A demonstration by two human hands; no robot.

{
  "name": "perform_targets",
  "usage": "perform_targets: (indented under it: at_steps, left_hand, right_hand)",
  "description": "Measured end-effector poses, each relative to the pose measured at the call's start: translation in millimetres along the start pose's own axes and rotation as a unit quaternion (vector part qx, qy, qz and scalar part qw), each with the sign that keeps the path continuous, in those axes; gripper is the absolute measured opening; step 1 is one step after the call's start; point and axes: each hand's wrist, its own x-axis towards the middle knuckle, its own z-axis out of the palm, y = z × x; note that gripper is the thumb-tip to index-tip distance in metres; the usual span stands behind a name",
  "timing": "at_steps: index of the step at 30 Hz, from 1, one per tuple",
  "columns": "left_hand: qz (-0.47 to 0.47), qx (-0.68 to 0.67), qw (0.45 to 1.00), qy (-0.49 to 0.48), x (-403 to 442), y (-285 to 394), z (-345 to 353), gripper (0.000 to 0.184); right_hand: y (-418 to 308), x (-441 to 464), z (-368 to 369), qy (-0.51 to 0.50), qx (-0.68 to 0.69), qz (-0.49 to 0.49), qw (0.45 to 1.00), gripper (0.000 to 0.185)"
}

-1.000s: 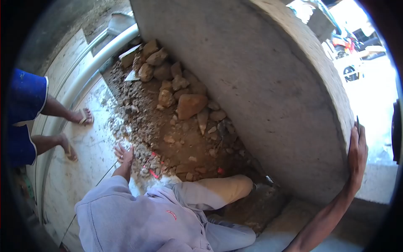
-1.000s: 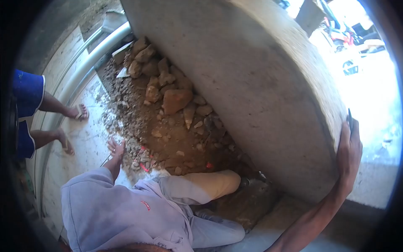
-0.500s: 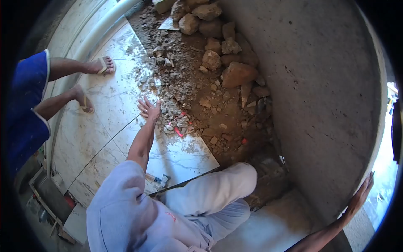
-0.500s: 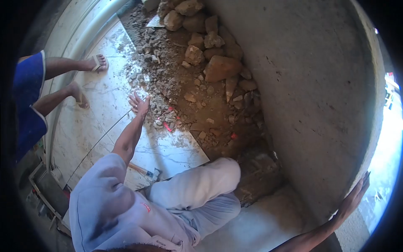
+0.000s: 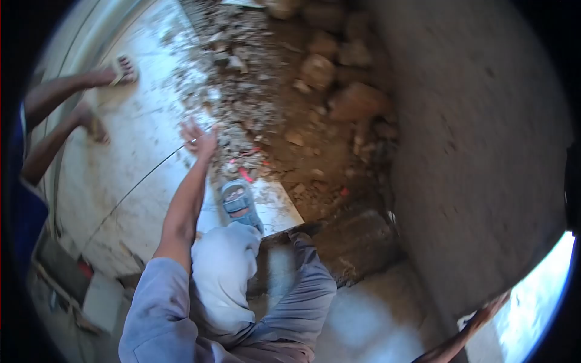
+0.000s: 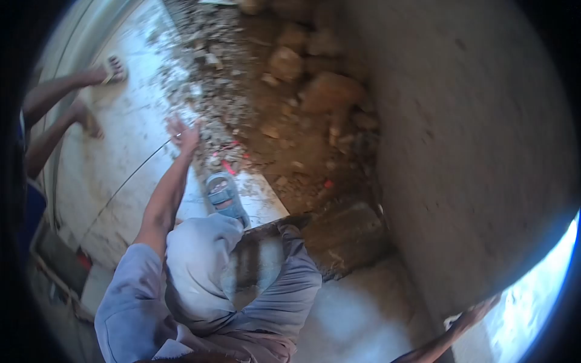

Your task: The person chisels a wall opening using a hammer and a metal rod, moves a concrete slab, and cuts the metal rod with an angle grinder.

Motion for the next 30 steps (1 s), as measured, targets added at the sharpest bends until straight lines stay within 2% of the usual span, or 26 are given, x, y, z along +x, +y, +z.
perform_targets:
  at_steps: [1,3,5,7,9,10,12,13,14,15,16,17,18,19,20,22,23,25,26,28,30]
  left_hand:
    - [-0.038,-0.008,0.998,-0.041,-5.3,10.3,-9.0,0.103]
    - [-0.060,-0.026,0.995,-0.073,-6.3,19.8,-19.9,0.102]
    - [-0.094,-0.044,0.986,-0.132,-3.7,34.3,-39.7,0.103]
    - [-0.123,-0.036,0.978,-0.164,3.5,34.0,-57.2,0.103]
    - [-0.057,-0.146,0.957,-0.245,16.6,13.7,-74.9,0.102]
    - [-0.065,-0.078,0.965,-0.240,11.8,23.5,-104.3,0.097]
    - [-0.007,-0.053,0.965,-0.257,-1.9,12.9,-153.3,0.085]
    - [0.010,0.001,0.969,-0.248,-15.0,5.0,-173.6,0.069]
    - [-0.012,0.068,0.945,-0.318,-25.6,8.1,-205.8,0.059]
    - [-0.015,0.068,0.955,-0.287,-46.6,18.9,-249.7,0.055]
    - [0.054,0.084,0.943,-0.318,-57.8,-17.0,-243.4,0.050]
    - [0.013,0.057,0.950,-0.306,-75.3,-6.7,-285.5,0.048]
    - [0.057,0.041,0.956,-0.285,-92.4,-17.4,-308.2,0.044]
    - [0.032,0.036,0.957,-0.286,-108.9,-13.6,-344.5,0.037]
    - [0.027,0.056,0.954,-0.294,-121.1,-14.3,-372.8,0.031]
    - [-0.009,0.037,0.955,-0.293,-143.6,-63.4,-372.3,0.030]
    - [-0.095,-0.033,0.954,-0.283,-146.4,-52.5,-409.0,0.028]
    - [-0.114,-0.127,0.965,-0.201,-152.0,-28.8,-472.4,0.024]
    - [-0.103,-0.133,0.967,-0.190,-142.3,-13.1,-498.2,0.024]
    - [-0.254,-0.231,0.903,-0.258,-122.0,7.7,-548.8,0.023]
    - [-0.231,-0.255,0.902,-0.260,-104.7,31.3,-590.2,0.022]
  right_hand:
    - [-38.1,11.1,-12.9,0.013,0.092,0.088,0.992,0.057]
    - [-87.7,33.2,-20.3,0.038,0.125,0.086,0.988,0.057]
    - [-126.0,50.9,-34.0,0.056,0.235,0.252,0.937,0.059]
    - [-121.0,52.0,-32.8,0.067,0.260,0.254,0.929,0.058]
    - [-117.4,52.4,-28.9,0.075,0.235,0.239,0.939,0.052]
    - [-117.8,51.0,-27.7,0.071,0.247,0.245,0.935,0.053]
    - [-120.3,51.5,-30.3,0.061,0.251,0.255,0.932,0.055]
    - [-124.9,52.0,-33.0,0.058,0.246,0.260,0.932,0.056]
    - [-129.3,53.8,-37.4,0.053,0.241,0.275,0.929,0.049]
    - [-116.7,47.4,-24.1,0.058,0.209,0.249,0.944,0.048]
    - [-120.2,50.3,-28.8,0.066,0.209,0.215,0.952,0.050]
    - [-126.6,53.1,-35.6,0.076,0.253,0.211,0.941,0.050]
    - [-140.4,60.4,-58.9,0.047,0.272,0.226,0.934,0.051]
    - [-143.9,61.6,-66.2,0.023,0.260,0.245,0.934,0.052]
    - [-132.2,57.9,-52.3,0.033,0.216,0.211,0.953,0.055]
    - [-136.8,61.6,-67.8,-0.049,0.169,0.234,0.956,0.053]
    - [-152.5,70.6,-88.3,-0.032,0.184,0.237,0.953,0.053]
    - [-187.5,99.1,-164.8,-0.205,0.166,0.406,0.875,0.048]
    - [-184.2,100.8,-159.7,-0.194,0.177,0.410,0.874,0.048]
    - [-170.7,80.6,-103.7,-0.198,0.092,0.316,0.924,0.041]
    - [-219.6,79.2,-138.5,-0.100,0.187,0.402,0.891,0.032]
